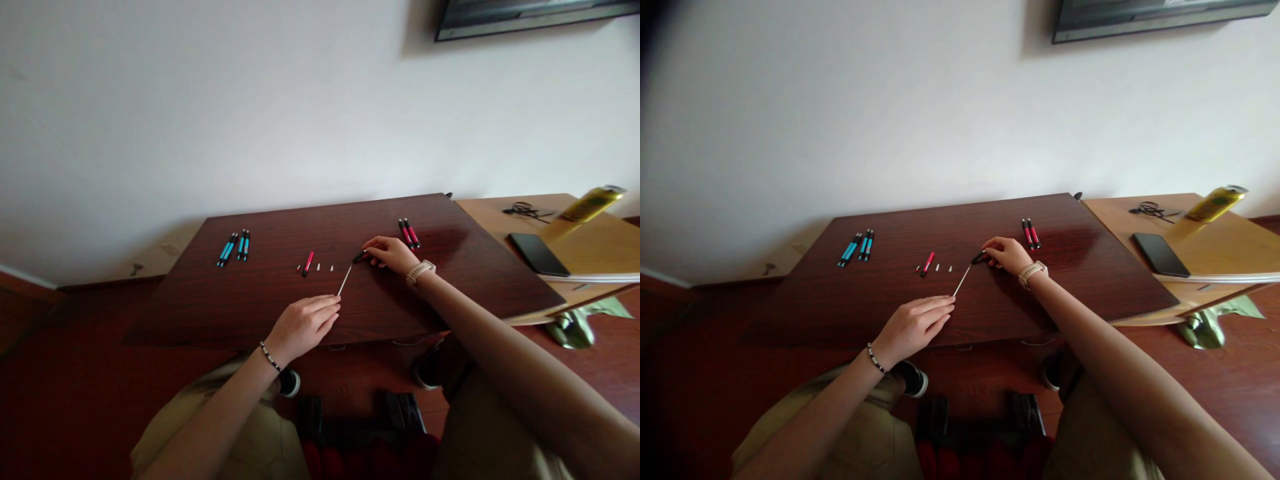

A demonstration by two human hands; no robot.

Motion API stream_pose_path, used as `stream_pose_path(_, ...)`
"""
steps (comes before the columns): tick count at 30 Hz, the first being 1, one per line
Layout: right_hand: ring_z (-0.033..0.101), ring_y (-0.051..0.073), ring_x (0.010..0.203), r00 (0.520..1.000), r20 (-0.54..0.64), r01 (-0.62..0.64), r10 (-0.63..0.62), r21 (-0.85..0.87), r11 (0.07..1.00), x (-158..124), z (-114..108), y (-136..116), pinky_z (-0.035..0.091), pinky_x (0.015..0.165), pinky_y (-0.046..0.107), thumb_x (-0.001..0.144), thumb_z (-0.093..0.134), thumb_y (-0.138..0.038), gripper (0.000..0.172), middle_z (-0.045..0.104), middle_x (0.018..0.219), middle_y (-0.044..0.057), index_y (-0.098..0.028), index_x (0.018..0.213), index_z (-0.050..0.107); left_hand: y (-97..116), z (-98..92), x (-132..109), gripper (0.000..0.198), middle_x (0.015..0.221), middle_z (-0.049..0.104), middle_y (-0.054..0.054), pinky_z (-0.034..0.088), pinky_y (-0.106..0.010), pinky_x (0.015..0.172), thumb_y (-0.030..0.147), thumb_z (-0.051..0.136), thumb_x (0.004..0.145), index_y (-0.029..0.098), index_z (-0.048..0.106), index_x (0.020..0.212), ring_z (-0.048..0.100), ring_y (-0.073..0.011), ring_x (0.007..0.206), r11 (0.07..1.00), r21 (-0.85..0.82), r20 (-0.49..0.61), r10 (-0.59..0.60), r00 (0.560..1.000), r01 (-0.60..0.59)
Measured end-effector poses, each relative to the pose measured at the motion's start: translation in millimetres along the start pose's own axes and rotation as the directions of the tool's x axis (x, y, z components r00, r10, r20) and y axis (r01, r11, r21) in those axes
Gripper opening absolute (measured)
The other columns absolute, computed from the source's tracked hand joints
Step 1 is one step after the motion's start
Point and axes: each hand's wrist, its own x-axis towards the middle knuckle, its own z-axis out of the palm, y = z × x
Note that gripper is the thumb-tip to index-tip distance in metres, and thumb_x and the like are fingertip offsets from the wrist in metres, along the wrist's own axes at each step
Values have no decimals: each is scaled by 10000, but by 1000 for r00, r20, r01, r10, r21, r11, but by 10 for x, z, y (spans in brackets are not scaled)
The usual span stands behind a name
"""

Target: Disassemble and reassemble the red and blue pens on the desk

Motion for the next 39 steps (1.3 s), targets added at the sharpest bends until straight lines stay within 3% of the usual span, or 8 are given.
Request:
stream_pose_path(20,673,118,700,964,261,-77,53,84,993,76,-139,-58,545,601,194,892,764,-294,157,773,843,64,-151,957,765,-1,-8,-7,279,1348,739,-60,609,-397,1087,234,565,1063,203,753,1267,711,-208,1249,1000,-16,1,-9,1000,9)
stream_pose_path(28,700,139,771,904,428,-87,6,171,981,-110,-9,-151,579,716,245,825,839,-427,353,784,899,77,-144,1016,749,-11,7,-19,272,1370,727,-64,602,-404,1096,230,562,1066,188,754,1254,709,-214,1252,1000,-3,6,-5,1000,5)
stream_pose_path(36,656,101,719,946,315,-214,75,435,875,-386,216,-201,558,695,201,823,854,-406,344,757,904,48,-170,1043,736,2,-14,-12,269,1376,723,-76,602,-399,1097,231,555,1065,190,769,1223,708,-213,1254,1000,-10,6,-9,1000,10)
stream_pose_path(39,665,107,735,940,331,-230,83,436,870,-468,286,-221,569,698,198,859,826,-425,337,761,917,57,-176,1072,749,-1,9,12,276,1393,713,-75,593,-397,1110,237,549,1069,188,761,1239,690,-213,1285,1000,-6,16,-15,1000,15)
